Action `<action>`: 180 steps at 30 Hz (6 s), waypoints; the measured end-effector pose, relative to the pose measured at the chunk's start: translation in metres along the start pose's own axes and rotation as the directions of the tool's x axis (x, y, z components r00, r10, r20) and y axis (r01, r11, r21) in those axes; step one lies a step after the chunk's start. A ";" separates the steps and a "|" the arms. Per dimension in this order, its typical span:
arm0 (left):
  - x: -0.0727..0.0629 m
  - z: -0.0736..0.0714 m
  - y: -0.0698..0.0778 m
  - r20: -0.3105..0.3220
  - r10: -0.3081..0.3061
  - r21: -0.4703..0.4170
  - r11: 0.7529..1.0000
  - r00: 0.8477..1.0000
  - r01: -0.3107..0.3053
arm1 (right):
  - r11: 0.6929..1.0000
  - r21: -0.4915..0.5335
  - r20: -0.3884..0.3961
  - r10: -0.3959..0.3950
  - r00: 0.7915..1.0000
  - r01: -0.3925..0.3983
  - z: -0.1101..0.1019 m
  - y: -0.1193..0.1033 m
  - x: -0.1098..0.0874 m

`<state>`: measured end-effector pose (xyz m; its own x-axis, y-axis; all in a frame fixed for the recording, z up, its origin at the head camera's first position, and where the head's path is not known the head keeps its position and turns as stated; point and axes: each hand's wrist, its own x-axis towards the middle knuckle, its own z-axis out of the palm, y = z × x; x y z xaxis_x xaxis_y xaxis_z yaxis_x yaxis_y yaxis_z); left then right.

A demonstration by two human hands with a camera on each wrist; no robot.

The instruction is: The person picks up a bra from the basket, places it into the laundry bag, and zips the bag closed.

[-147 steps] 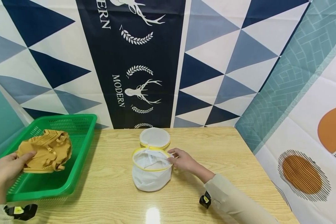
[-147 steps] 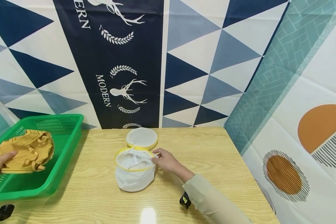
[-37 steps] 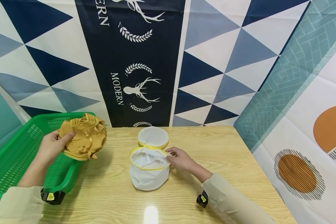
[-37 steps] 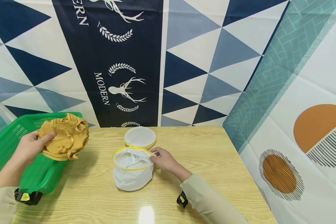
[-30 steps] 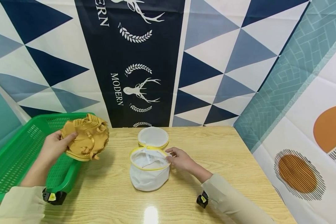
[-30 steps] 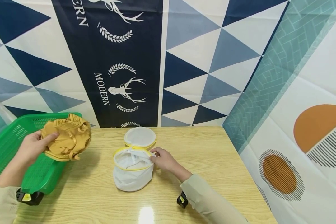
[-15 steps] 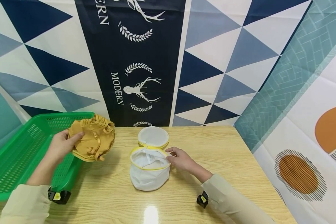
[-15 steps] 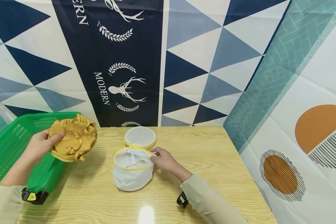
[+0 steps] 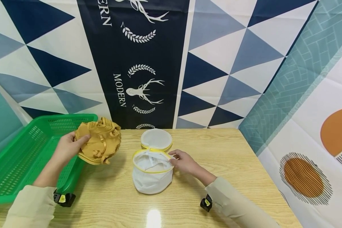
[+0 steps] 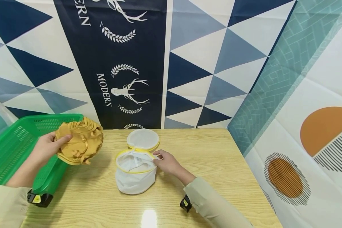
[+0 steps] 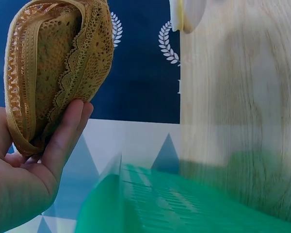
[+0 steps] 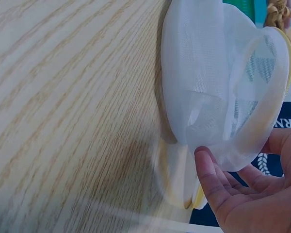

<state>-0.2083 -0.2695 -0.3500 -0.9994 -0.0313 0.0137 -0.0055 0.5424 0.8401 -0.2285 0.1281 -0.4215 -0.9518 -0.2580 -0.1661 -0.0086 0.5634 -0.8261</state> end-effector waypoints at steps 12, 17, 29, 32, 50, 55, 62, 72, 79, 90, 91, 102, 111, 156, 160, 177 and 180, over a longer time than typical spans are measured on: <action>0.004 0.011 0.010 0.004 -0.007 0.053 0.999 1.000 0.007 | 1.000 -0.013 0.002 -0.005 1.000 0.005 0.000 -0.001 -0.001; 0.005 0.014 0.010 0.008 -0.001 0.031 1.000 1.000 0.001 | 1.000 -0.021 0.007 -0.009 1.000 0.009 0.000 -0.001 -0.001; 0.009 0.024 0.021 0.003 0.026 -0.027 0.999 1.000 -0.025 | 1.000 -0.015 0.015 0.006 1.000 -0.006 0.000 0.001 0.001; 0.009 0.026 0.024 0.010 0.035 -0.031 0.999 0.999 -0.035 | 1.000 -0.005 0.018 0.006 1.000 -0.006 0.000 0.001 0.000; 0.014 0.041 0.036 0.024 0.067 -0.060 0.996 0.997 -0.066 | 1.000 -0.014 0.010 0.003 1.000 -0.002 0.001 0.000 0.002; 0.015 0.046 0.041 0.012 0.076 -0.047 0.996 0.997 -0.076 | 1.000 -0.027 0.015 0.007 1.000 -0.007 0.001 -0.002 0.000; 0.021 0.052 0.046 -0.015 0.106 0.016 0.994 0.994 -0.106 | 1.000 -0.029 0.007 -0.012 1.000 0.012 0.002 -0.002 0.000; 0.024 0.061 0.059 -0.016 0.140 0.031 0.990 0.990 -0.139 | 1.000 -0.023 -0.011 -0.006 1.000 0.006 0.001 -0.003 0.000; 0.028 0.070 0.062 -0.003 0.151 0.026 0.988 0.989 -0.150 | 1.000 -0.016 -0.011 -0.001 1.000 0.001 0.002 0.000 0.000; 0.032 0.079 0.067 0.002 0.159 -0.001 0.987 0.987 -0.159 | 1.000 -0.021 -0.002 0.005 1.000 -0.005 0.003 0.002 -0.001; 0.032 0.080 0.067 0.002 0.163 -0.003 0.987 0.987 -0.163 | 1.000 -0.020 -0.001 0.004 1.000 -0.004 0.003 0.002 -0.001; 0.037 0.092 0.073 -0.017 0.216 0.027 0.976 0.976 -0.215 | 1.000 -0.021 0.000 0.001 1.000 -0.001 0.002 0.001 -0.001; 0.039 0.102 0.076 -0.018 0.243 0.005 0.970 0.970 -0.243 | 1.000 -0.019 0.001 -0.005 1.000 0.005 0.003 0.002 -0.001; 0.039 0.132 0.103 0.036 0.326 -0.002 0.945 0.945 -0.326 | 0.999 -0.048 0.001 -0.020 1.000 0.020 0.001 0.003 -0.002; 0.039 0.129 0.105 0.022 0.316 -0.026 0.949 0.948 -0.316 | 0.998 -0.058 -0.001 -0.021 1.000 0.021 0.002 0.002 -0.002; 0.040 0.128 0.106 0.048 0.292 -0.059 0.955 0.955 -0.289 | 0.999 -0.044 -0.008 -0.027 1.000 0.026 0.004 0.003 -0.001; 0.041 0.129 0.105 0.055 0.286 -0.051 0.958 0.957 -0.283 | 0.998 -0.049 -0.007 -0.025 1.000 0.025 0.003 0.002 -0.002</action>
<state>-0.2541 -0.1055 -0.3309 -0.9595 0.1709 0.2238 0.2797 0.4857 0.8282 -0.2259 0.1271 -0.4249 -0.9533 -0.2668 -0.1413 -0.0474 0.5945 -0.8027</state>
